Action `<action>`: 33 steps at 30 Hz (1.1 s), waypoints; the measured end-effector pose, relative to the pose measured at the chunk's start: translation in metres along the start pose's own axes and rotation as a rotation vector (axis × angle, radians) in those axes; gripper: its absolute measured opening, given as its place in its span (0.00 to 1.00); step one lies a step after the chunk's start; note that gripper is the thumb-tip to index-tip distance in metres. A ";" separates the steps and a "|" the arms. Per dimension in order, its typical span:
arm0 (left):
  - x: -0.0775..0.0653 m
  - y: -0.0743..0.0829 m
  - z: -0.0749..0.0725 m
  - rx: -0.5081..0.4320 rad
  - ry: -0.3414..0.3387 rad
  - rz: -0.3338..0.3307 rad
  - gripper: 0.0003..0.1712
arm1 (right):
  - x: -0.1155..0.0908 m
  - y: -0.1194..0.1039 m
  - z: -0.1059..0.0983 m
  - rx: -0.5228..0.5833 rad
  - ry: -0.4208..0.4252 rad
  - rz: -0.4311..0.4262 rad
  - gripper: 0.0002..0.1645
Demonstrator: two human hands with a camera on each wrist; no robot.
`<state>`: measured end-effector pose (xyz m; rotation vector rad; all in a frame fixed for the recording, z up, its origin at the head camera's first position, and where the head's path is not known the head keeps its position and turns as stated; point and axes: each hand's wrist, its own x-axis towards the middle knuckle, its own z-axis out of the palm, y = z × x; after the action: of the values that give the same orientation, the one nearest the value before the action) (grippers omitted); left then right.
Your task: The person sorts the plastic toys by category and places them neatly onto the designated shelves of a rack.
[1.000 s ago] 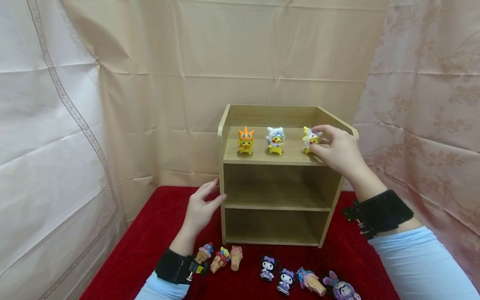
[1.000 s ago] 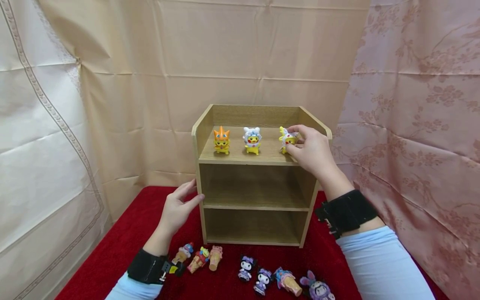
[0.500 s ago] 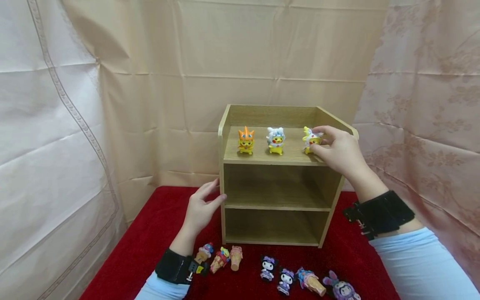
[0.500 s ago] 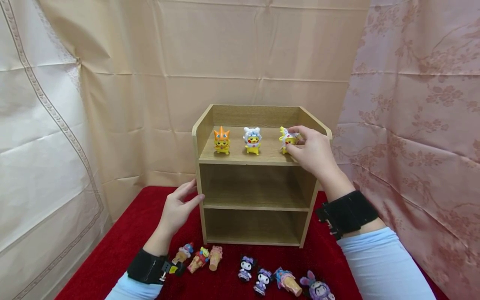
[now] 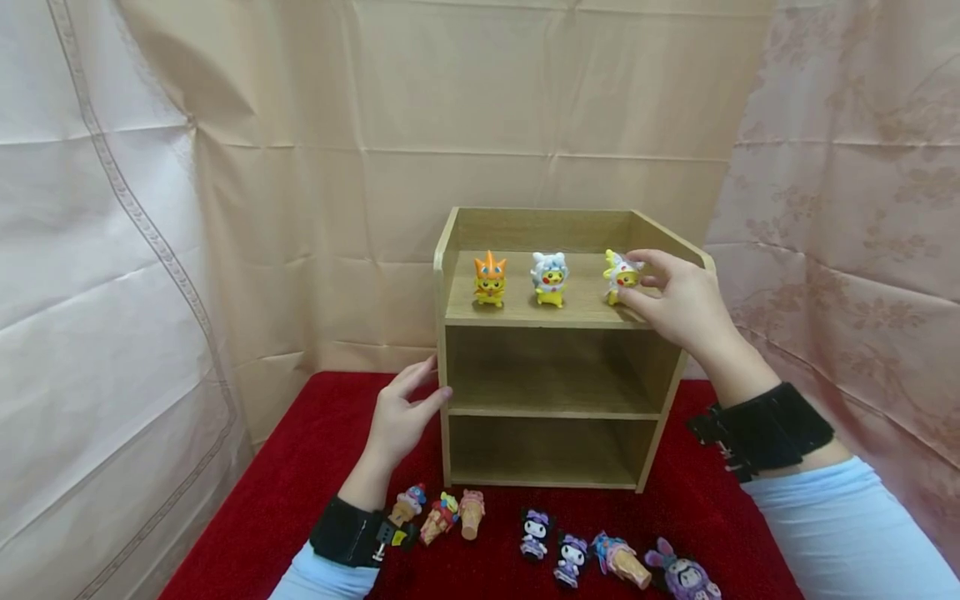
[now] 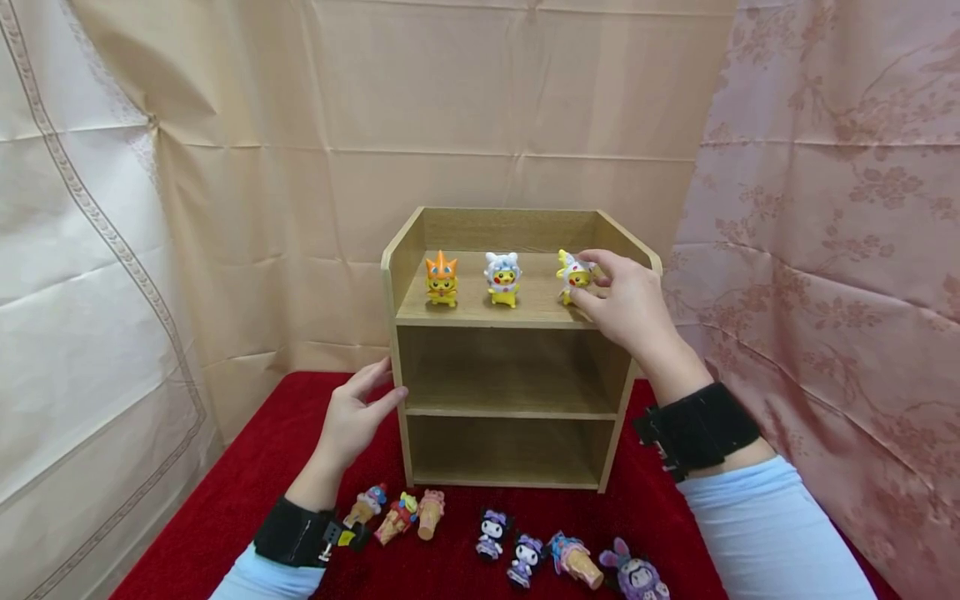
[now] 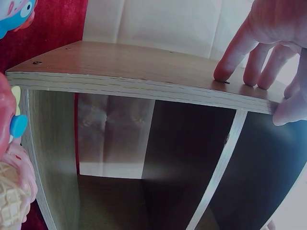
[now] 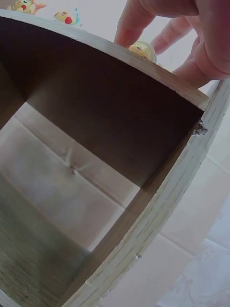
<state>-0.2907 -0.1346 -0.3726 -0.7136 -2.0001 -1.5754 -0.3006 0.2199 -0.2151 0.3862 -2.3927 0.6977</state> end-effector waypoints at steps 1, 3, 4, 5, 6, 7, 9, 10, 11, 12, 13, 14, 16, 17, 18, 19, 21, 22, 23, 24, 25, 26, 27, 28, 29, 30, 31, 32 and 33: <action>0.000 0.000 0.000 0.000 0.000 0.002 0.29 | -0.001 0.000 -0.001 -0.006 -0.004 0.000 0.30; 0.000 0.000 0.000 -0.002 -0.001 0.005 0.29 | -0.002 0.000 -0.002 -0.016 -0.005 -0.002 0.30; 0.000 0.000 0.000 -0.002 -0.001 0.006 0.29 | -0.003 0.000 -0.003 -0.020 -0.003 -0.006 0.30; 0.000 0.000 0.000 -0.002 -0.001 0.006 0.29 | -0.004 -0.001 -0.003 -0.022 0.000 -0.009 0.31; 0.000 0.000 0.000 -0.002 -0.002 0.006 0.29 | -0.004 -0.001 -0.004 -0.023 0.006 -0.015 0.31; 0.000 0.000 0.000 -0.001 0.000 0.005 0.29 | -0.005 -0.001 -0.004 -0.025 0.010 -0.022 0.31; 0.000 0.000 0.001 -0.001 0.000 0.003 0.29 | -0.007 -0.001 -0.005 -0.022 0.020 -0.037 0.31; 0.000 0.000 0.001 0.000 -0.001 0.002 0.29 | -0.007 -0.001 -0.005 -0.018 0.029 -0.043 0.31; 0.000 0.000 0.001 0.000 -0.001 0.001 0.29 | -0.008 -0.001 -0.006 -0.016 0.040 -0.046 0.31; 0.000 0.000 0.001 0.000 -0.001 0.000 0.29 | -0.009 -0.001 -0.006 -0.015 0.053 -0.051 0.31; 0.000 0.000 0.001 -0.001 0.000 -0.001 0.29 | -0.011 -0.001 -0.006 -0.007 0.065 -0.053 0.31; 0.000 0.000 0.001 -0.002 -0.001 -0.001 0.29 | -0.012 -0.001 -0.006 0.007 0.081 -0.055 0.30; 0.000 0.001 0.001 -0.004 0.000 -0.001 0.29 | -0.013 -0.001 -0.007 0.026 0.120 -0.068 0.29; 0.000 0.001 0.001 -0.004 0.000 -0.001 0.29 | -0.014 -0.002 -0.007 0.033 0.138 -0.078 0.29; 0.000 0.001 0.001 -0.004 0.000 -0.001 0.29 | -0.015 -0.002 -0.007 0.036 0.154 -0.093 0.28; 0.000 0.001 0.001 -0.004 -0.001 0.000 0.29 | -0.015 -0.002 -0.008 0.039 0.171 -0.109 0.28; 0.000 0.001 0.000 -0.002 -0.001 -0.001 0.29 | -0.017 -0.003 -0.009 0.021 0.206 -0.154 0.27; 0.000 0.001 0.000 0.000 -0.001 -0.001 0.29 | -0.017 -0.003 -0.010 0.011 0.219 -0.175 0.27; 0.000 0.001 0.000 0.001 -0.001 -0.002 0.29 | -0.018 -0.004 -0.010 0.006 0.233 -0.195 0.27; 0.000 0.001 0.000 0.001 -0.001 -0.003 0.29 | -0.019 -0.004 -0.011 0.003 0.243 -0.212 0.26; 0.000 0.001 0.000 0.001 -0.001 -0.003 0.29 | -0.020 -0.005 -0.011 0.004 0.252 -0.228 0.26; 0.000 0.001 0.000 0.002 0.000 -0.003 0.29 | -0.022 -0.006 -0.011 0.006 0.259 -0.241 0.26; 0.000 0.001 0.000 0.002 -0.001 -0.003 0.29 | -0.023 -0.006 -0.011 0.016 0.264 -0.247 0.26; 0.000 0.001 0.000 0.003 0.001 -0.003 0.29 | -0.025 -0.007 -0.011 0.028 0.270 -0.251 0.25; 0.000 0.001 0.000 0.004 0.001 -0.004 0.29 | -0.028 -0.007 -0.011 0.042 0.274 -0.253 0.25; 0.000 0.001 0.000 0.006 0.002 -0.003 0.29 | -0.030 -0.008 -0.011 0.055 0.279 -0.252 0.25; 0.000 0.001 0.000 0.008 0.003 -0.004 0.29 | -0.034 -0.008 -0.010 0.073 0.286 -0.255 0.25; 0.000 0.001 0.000 0.010 0.004 -0.004 0.29 | -0.037 -0.008 -0.009 0.088 0.293 -0.257 0.25; 0.000 0.001 0.000 0.011 0.004 -0.004 0.29 | -0.040 -0.009 -0.008 0.105 0.298 -0.257 0.25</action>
<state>-0.2895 -0.1344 -0.3718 -0.7026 -2.0071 -1.5654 -0.2619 0.2216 -0.2311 0.5787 -1.9887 0.7089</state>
